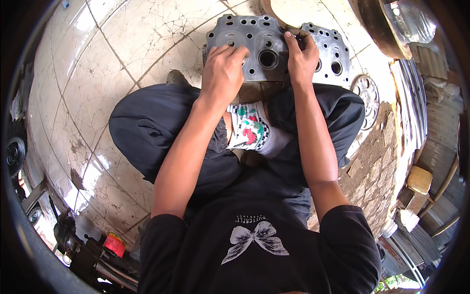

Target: The person sits on the floor and repeatedly scrubs the surface and cylinder bores of a metal engine block using a small abrasive pad. They rotate the block to access different areas and continue scrubbing multiple holes and flat surfaces.

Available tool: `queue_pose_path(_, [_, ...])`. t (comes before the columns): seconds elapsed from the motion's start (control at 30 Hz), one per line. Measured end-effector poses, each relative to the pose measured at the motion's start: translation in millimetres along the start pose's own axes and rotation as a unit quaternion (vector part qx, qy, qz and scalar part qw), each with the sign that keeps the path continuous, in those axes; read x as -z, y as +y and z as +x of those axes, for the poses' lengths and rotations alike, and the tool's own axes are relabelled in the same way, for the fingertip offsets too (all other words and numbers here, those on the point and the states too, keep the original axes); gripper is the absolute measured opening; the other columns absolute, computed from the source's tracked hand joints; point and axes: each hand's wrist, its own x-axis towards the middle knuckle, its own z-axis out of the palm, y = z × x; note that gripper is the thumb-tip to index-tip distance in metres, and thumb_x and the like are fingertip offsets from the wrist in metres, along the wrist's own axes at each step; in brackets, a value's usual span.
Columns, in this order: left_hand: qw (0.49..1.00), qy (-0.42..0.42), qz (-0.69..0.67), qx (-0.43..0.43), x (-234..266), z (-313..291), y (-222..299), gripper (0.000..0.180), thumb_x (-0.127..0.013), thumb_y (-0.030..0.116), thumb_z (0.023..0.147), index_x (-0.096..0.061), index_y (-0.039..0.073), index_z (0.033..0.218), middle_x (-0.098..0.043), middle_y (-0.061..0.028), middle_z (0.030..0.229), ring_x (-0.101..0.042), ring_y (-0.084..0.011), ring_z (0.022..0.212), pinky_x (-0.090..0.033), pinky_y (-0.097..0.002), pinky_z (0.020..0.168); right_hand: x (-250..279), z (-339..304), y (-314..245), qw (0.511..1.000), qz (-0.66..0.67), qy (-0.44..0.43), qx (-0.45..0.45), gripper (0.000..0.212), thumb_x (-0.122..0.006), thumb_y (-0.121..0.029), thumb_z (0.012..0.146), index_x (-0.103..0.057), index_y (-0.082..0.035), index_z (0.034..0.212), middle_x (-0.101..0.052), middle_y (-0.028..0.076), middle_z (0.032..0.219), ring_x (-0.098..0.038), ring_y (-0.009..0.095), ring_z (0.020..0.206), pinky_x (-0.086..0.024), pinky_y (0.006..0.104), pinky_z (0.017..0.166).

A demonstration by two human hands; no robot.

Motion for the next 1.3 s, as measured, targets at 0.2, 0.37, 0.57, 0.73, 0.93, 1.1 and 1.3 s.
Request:
queue_pose_path(0.2, [1.0, 0.011, 0.013, 0.015, -3, 6, 3, 0.017, -0.074, -0.007, 0.082, -0.069, 0.005, 0.093, -0.071, -0.0122, 0.081, -0.068, -0.0325, 0.083, -0.051, -0.0442, 0.081, -2, 2, 9, 1.0, 0.013, 0.009, 0.021, 0.029, -0.077, -0.026, 0.094, -0.075, 0.002, 0.104, -0.079, 0.018, 0.096, -0.074, 0.028, 0.092, -0.055, 0.0373, 0.088])
queue_pose_path(0.37, [1.0, -0.006, 0.022, -0.016, 3, 3, 8, 0.017, -0.07, -0.01, 0.081, -0.067, 0.005, 0.09, -0.07, -0.012, 0.079, -0.068, -0.0324, 0.082, -0.05, -0.0441, 0.081, -3, 3, 11, 0.999, -0.001, 0.019, 0.031, 0.028, -0.077, -0.025, 0.093, -0.075, 0.0, 0.104, -0.078, 0.017, 0.094, -0.073, 0.029, 0.088, -0.054, 0.0384, 0.087])
queue_pose_path(0.57, [0.998, -0.032, 0.046, -0.017, 2, 13, 7, 0.022, -0.069, -0.008, 0.076, -0.067, 0.003, 0.095, -0.072, -0.0152, 0.082, -0.069, -0.0326, 0.088, -0.051, -0.0426, 0.087, -6, 3, 8, 0.999, 0.009, 0.023, 0.038, 0.028, -0.077, -0.026, 0.093, -0.074, 0.001, 0.103, -0.077, 0.018, 0.094, -0.073, 0.03, 0.088, -0.054, 0.0394, 0.087])
queue_pose_path(0.73, [0.992, -0.084, 0.072, -0.056, 7, 7, 13, 0.015, -0.072, -0.001, 0.079, -0.068, 0.003, 0.093, -0.071, -0.0134, 0.078, -0.071, -0.0301, 0.086, -0.051, -0.0413, 0.088, -5, 1, 13, 0.998, 0.017, 0.027, 0.046, 0.028, -0.077, -0.025, 0.093, -0.073, 0.001, 0.104, -0.077, 0.019, 0.095, -0.073, 0.031, 0.088, -0.055, 0.0396, 0.086])
queue_pose_path(0.93, [0.984, -0.07, 0.144, -0.083, 1, 26, 15, 0.009, -0.071, 0.003, 0.082, -0.068, 0.006, 0.089, -0.07, -0.0108, 0.073, -0.072, -0.0291, 0.082, -0.053, -0.0391, 0.087, -8, 2, 4, 0.999, -0.006, 0.017, 0.048, 0.028, -0.077, -0.025, 0.093, -0.071, 0.001, 0.102, -0.078, 0.02, 0.094, -0.075, 0.034, 0.088, -0.056, 0.0412, 0.084])
queue_pose_path(1.1, [0.982, -0.078, 0.153, -0.075, -3, 25, 16, 0.013, -0.072, 0.0, 0.079, -0.066, 0.005, 0.089, -0.069, -0.0117, 0.073, -0.071, -0.0283, 0.082, -0.052, -0.0397, 0.086, -8, 2, 9, 0.997, -0.027, 0.03, 0.063, 0.03, -0.077, -0.027, 0.092, -0.071, 0.001, 0.102, -0.078, 0.02, 0.092, -0.075, 0.036, 0.086, -0.056, 0.0425, 0.084])
queue_pose_path(1.3, [0.987, -0.04, 0.138, -0.071, -7, 10, 17, 0.008, -0.071, 0.003, 0.081, -0.066, 0.007, 0.086, -0.069, -0.0089, 0.072, -0.069, -0.0268, 0.08, -0.052, -0.0384, 0.086, -9, 0, 8, 0.997, -0.034, 0.016, 0.066, 0.029, -0.078, -0.026, 0.092, -0.072, 0.001, 0.102, -0.078, 0.018, 0.092, -0.075, 0.034, 0.086, -0.056, 0.0412, 0.085])
